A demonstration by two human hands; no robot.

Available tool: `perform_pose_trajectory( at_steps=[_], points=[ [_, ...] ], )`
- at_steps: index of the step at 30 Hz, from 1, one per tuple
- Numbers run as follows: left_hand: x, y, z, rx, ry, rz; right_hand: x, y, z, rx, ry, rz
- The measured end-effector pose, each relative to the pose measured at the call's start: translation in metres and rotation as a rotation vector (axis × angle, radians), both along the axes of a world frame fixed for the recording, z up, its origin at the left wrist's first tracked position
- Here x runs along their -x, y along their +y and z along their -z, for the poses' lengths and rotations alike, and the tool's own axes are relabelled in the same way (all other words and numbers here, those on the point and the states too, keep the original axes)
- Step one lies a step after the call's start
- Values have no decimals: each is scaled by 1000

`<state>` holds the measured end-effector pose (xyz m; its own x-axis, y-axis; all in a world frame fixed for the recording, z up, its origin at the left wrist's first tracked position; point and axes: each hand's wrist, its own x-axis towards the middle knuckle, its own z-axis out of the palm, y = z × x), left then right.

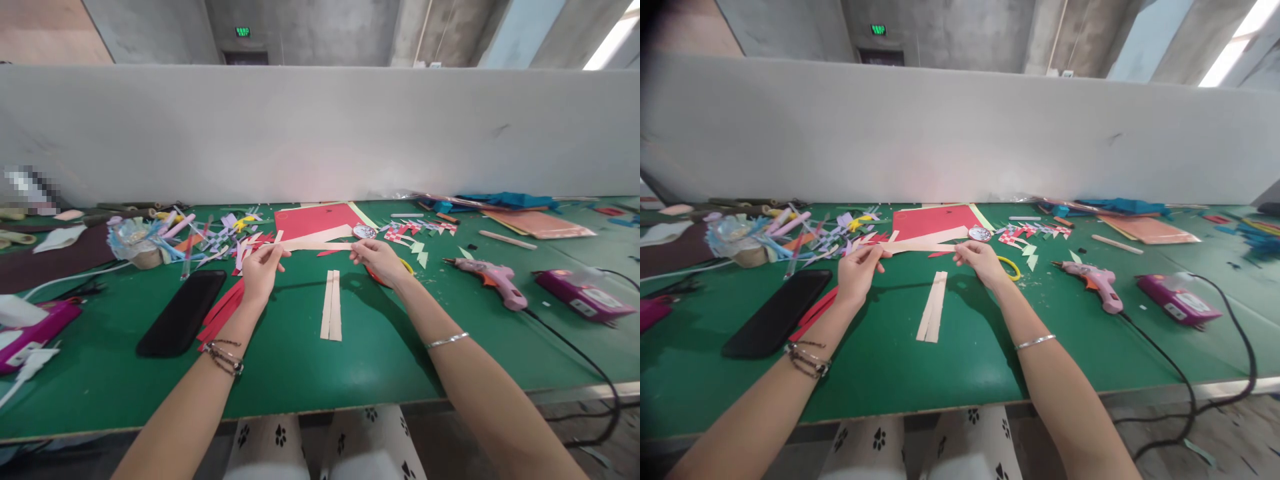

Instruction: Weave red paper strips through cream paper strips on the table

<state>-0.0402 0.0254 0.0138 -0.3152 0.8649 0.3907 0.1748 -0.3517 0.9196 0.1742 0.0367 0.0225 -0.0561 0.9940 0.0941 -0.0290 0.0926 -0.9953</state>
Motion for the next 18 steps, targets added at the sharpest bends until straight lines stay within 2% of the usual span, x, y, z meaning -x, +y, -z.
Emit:
perform_pose_trajectory(
  at_steps=[8, 18],
  points=[
    [2, 2, 5, -16, 56, 67, -3, 2, 1, -128, -98, 64],
    [2, 2, 4, -11, 127, 40, -2, 2, 1, -112, -56, 47]
  ],
)
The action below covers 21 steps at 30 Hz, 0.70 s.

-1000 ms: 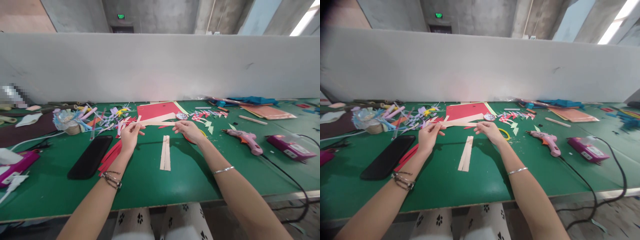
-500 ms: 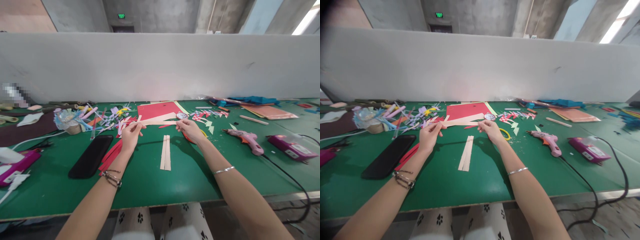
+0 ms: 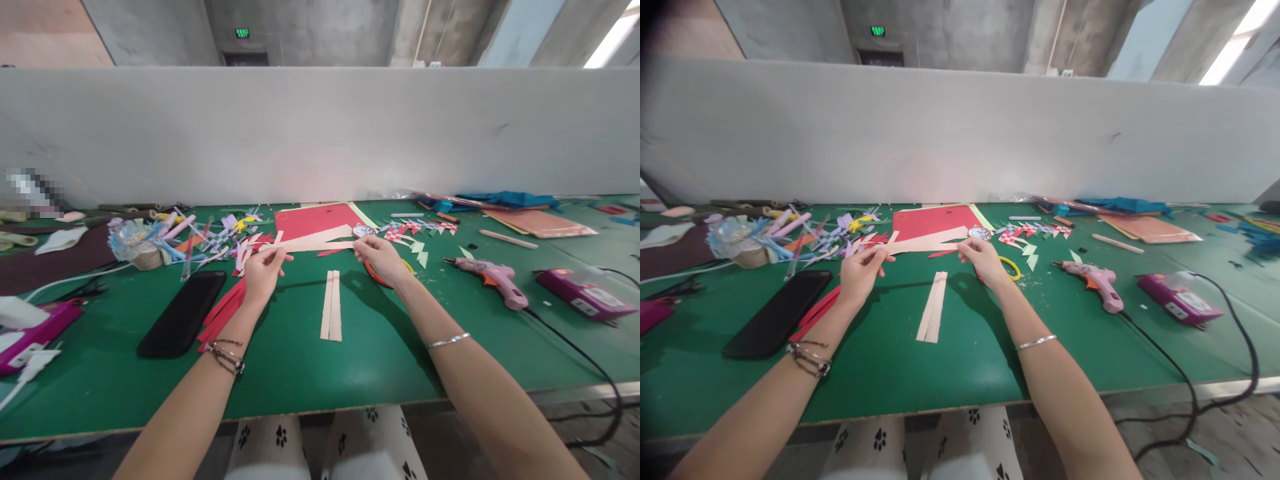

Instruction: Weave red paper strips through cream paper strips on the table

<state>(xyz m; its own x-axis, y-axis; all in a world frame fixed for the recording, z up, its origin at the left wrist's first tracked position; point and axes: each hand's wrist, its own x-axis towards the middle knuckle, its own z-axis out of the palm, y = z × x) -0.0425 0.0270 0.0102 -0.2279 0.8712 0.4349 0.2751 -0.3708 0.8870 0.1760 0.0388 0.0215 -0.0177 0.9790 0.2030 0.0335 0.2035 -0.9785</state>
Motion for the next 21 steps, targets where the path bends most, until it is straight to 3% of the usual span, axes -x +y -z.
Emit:
perform_pose_trajectory(
  at_steps=[8, 21],
  points=[
    [2, -4, -6, -26, 84, -29, 0, -2, -2, -56, -81, -1],
    [1, -2, -3, -27, 1, -12, 1, -5, -6, -155, -159, -24]
  ],
)
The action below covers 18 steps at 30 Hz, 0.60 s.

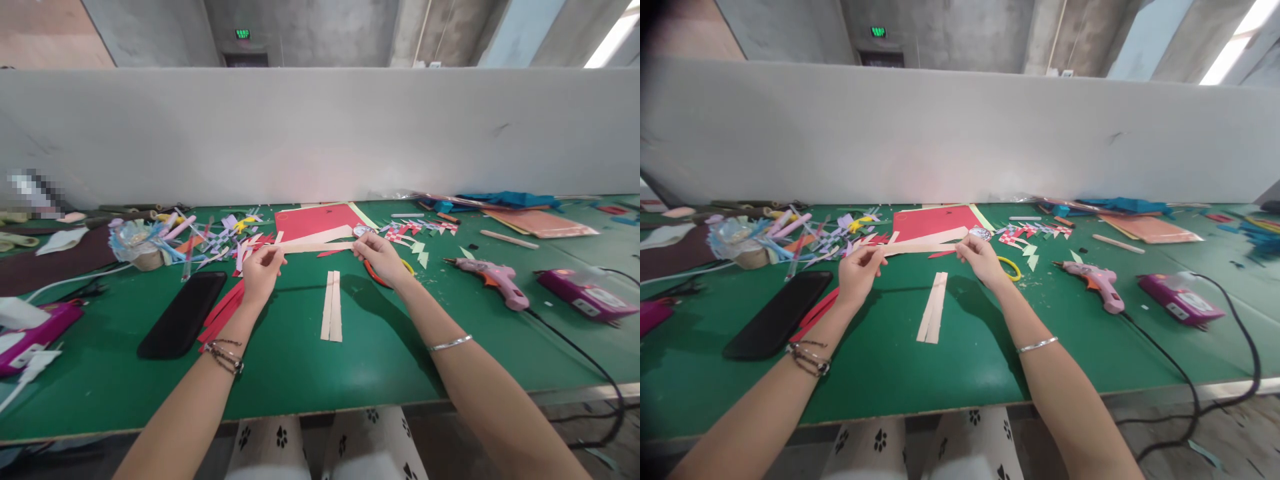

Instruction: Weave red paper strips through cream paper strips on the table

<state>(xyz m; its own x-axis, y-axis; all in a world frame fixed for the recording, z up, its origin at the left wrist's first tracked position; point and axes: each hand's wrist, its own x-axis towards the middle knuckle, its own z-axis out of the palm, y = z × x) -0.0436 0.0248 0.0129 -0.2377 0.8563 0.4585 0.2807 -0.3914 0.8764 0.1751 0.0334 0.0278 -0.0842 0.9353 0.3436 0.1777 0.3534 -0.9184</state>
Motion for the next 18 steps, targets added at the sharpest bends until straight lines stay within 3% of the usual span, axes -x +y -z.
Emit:
perform_pose_trajectory(
  at_steps=[6, 8, 11, 14, 18],
  points=[
    [5, 1, -1, -166, 35, -109, 6, -9, -2, 19, -20, -272],
    [5, -3, -6, -179, 127, -69, 12, -13, -3, 54, -62, -380],
    [1, -13, -13, 11, 339, 298, 20, -19, -4, 115, -150, -482],
    [-6, -24, -16, 260, 497, 668, 24, -21, -5, 167, -215, -482],
    [-14, -29, -10, 458, 416, 820, 26, -21, -4, 141, -256, -371]
  ],
)
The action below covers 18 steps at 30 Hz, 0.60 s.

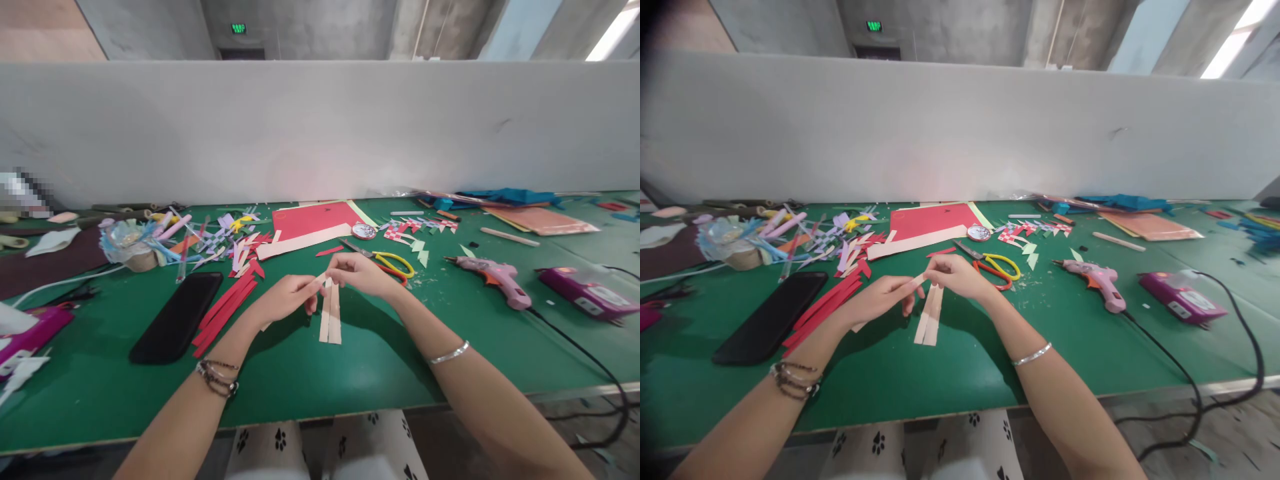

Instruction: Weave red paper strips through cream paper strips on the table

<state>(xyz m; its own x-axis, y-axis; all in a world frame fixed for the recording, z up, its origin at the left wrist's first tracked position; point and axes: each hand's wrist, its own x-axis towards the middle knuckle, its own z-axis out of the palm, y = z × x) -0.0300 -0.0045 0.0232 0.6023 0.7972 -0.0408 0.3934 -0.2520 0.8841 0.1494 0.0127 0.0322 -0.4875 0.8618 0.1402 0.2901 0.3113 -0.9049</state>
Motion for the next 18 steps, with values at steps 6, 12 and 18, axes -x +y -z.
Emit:
perform_pose_trajectory(
  at_steps=[6, 12, 18],
  points=[
    [-3, 5, 8, 160, -134, -14, 4, -1, 2, -79, 4, 46],
    [-6, 4, 9, 240, -236, -15, 5, 0, 5, -86, -18, 41],
    [-6, 4, 5, 281, -248, -67, -1, 4, 9, -165, 58, 85]
  ],
)
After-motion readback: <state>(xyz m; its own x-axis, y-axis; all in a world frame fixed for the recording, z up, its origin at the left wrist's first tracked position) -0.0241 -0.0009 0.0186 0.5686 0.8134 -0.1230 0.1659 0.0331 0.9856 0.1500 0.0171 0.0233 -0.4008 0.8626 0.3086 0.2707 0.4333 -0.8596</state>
